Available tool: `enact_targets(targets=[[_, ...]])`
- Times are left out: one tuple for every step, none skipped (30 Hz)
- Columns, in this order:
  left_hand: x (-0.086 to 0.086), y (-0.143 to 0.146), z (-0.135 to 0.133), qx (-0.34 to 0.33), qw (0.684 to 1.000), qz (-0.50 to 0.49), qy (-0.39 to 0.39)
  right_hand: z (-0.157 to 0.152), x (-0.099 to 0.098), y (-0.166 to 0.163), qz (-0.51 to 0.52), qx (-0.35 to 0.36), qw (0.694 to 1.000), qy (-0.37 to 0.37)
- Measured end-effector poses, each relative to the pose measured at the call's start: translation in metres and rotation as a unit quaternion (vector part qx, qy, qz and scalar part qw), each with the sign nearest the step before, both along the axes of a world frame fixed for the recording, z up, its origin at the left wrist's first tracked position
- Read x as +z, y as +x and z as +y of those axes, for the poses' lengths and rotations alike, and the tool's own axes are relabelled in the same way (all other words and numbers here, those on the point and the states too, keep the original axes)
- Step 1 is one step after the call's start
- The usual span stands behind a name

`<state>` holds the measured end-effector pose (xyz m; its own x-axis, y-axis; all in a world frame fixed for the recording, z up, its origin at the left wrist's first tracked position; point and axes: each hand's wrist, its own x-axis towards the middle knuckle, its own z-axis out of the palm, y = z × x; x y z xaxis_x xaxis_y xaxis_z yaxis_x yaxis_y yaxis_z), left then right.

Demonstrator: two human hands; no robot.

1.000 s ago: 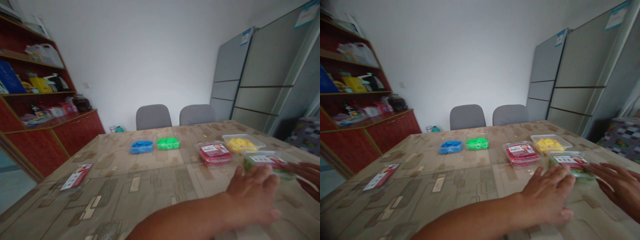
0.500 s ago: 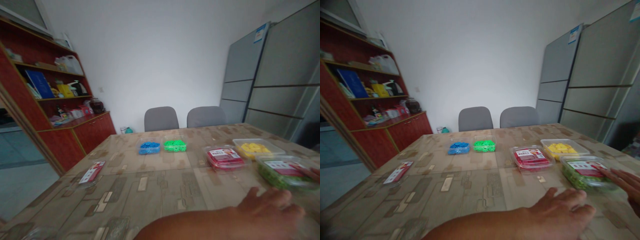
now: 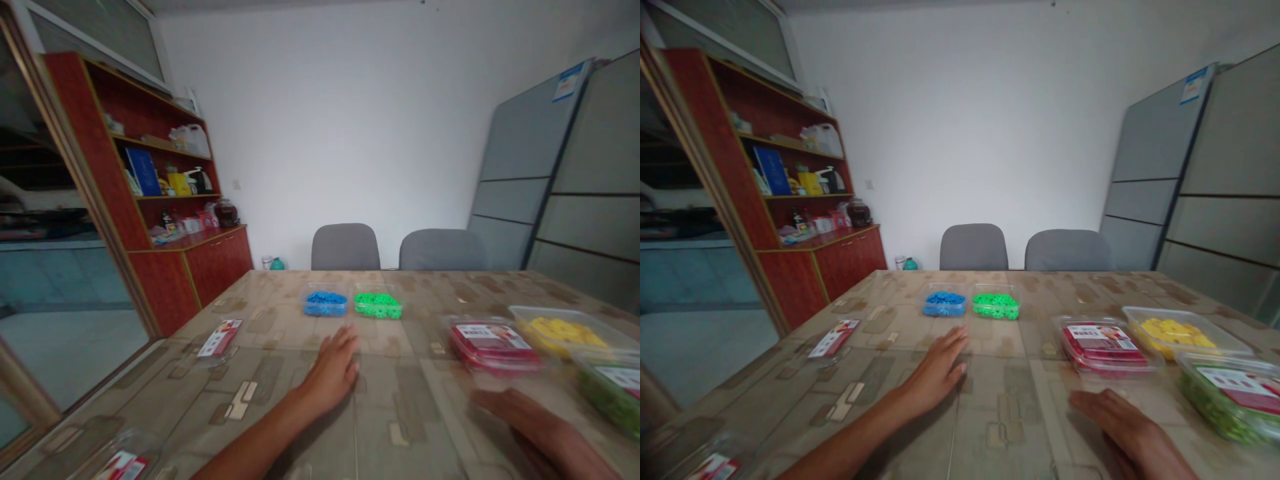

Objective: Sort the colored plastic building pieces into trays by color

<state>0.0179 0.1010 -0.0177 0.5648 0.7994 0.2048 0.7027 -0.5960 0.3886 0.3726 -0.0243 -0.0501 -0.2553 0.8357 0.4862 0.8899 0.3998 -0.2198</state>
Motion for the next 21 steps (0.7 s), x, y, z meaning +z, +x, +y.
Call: enact_targets(targets=[[-0.002, -0.008, 0.01, 0.023, 1.0, -0.002, 0.008, 0.007, 0.007, -0.022, 0.002, 0.019, 1.0, -0.007], [-0.003, -0.015, 0.02, 0.043, 0.999, -0.007, 0.014, 0.014, 0.013, -0.042, 0.007, 0.03, 0.999, -0.029], [-0.005, -0.02, 0.029, 0.059, 0.998, -0.01, 0.019, 0.023, 0.019, -0.059, 0.008, 0.043, 0.998, -0.042], [-0.007, -0.023, 0.035, 0.073, 0.997, -0.012, 0.023, 0.033, 0.024, -0.074, 0.013, 0.047, 0.998, -0.049], [-0.009, -0.025, 0.04, 0.083, 0.996, -0.014, 0.026, 0.044, 0.027, -0.085, 0.022, 0.045, 0.997, -0.054], [-0.011, -0.026, 0.043, 0.089, 0.996, -0.014, 0.029, 0.057, 0.029, -0.094, 0.035, 0.033, 0.997, -0.053], [-0.012, -0.027, 0.044, 0.091, 0.995, -0.014, 0.031, 0.07, 0.03, -0.099, 0.049, 0.017, 0.997, -0.052], [-0.013, -0.026, 0.044, 0.09, 0.995, -0.013, 0.033, 0.084, 0.03, -0.103, 0.061, 0.0, 0.997, -0.051], [-0.014, -0.026, 0.042, 0.087, 0.996, -0.013, 0.035, 0.097, 0.029, -0.106, 0.068, -0.016, 0.996, -0.052], [-0.014, -0.025, 0.04, 0.083, 0.996, -0.012, 0.038, 0.11, 0.028, -0.107, 0.071, -0.031, 0.996, -0.054], [-0.013, -0.024, 0.037, 0.079, 0.996, -0.011, 0.04, 0.122, 0.027, -0.109, 0.07, -0.044, 0.995, -0.055], [-0.013, -0.023, 0.035, 0.076, 0.996, -0.011, 0.042, 0.132, 0.027, -0.11, 0.066, -0.057, 0.995, -0.054], [-0.012, -0.022, 0.033, 0.073, 0.996, -0.011, 0.043, 0.142, 0.028, -0.111, 0.061, -0.071, 0.994, -0.049], [-0.011, -0.022, 0.031, 0.071, 0.996, -0.012, 0.044, 0.151, 0.029, -0.113, 0.053, -0.085, 0.994, -0.043], [-0.01, -0.021, 0.03, 0.068, 0.997, -0.012, 0.044, 0.158, 0.031, -0.115, 0.045, -0.097, 0.994, -0.034], [-0.009, -0.021, 0.029, 0.065, 0.997, -0.011, 0.044, 0.164, 0.033, -0.117, 0.036, -0.106, 0.993, -0.025], [-0.009, -0.021, 0.028, 0.062, 0.997, -0.011, 0.044, 0.17, 0.035, -0.119, 0.026, -0.111, 0.993, -0.017], [-0.009, -0.021, 0.028, 0.06, 0.997, -0.01, 0.043, 0.175, 0.036, -0.121, 0.017, -0.113, 0.993, -0.01], [-0.009, -0.021, 0.027, 0.057, 0.997, -0.01, 0.043, 0.179, 0.038, -0.123, 0.007, -0.114, 0.993, -0.004], [-0.009, -0.02, 0.026, 0.055, 0.998, -0.009, 0.042, 0.182, 0.039, -0.124, -0.002, -0.113, 0.994, 0.002], [-0.009, -0.02, 0.026, 0.053, 0.998, -0.009, 0.041, 0.185, 0.039, -0.125, -0.012, -0.112, 0.994, 0.007]])
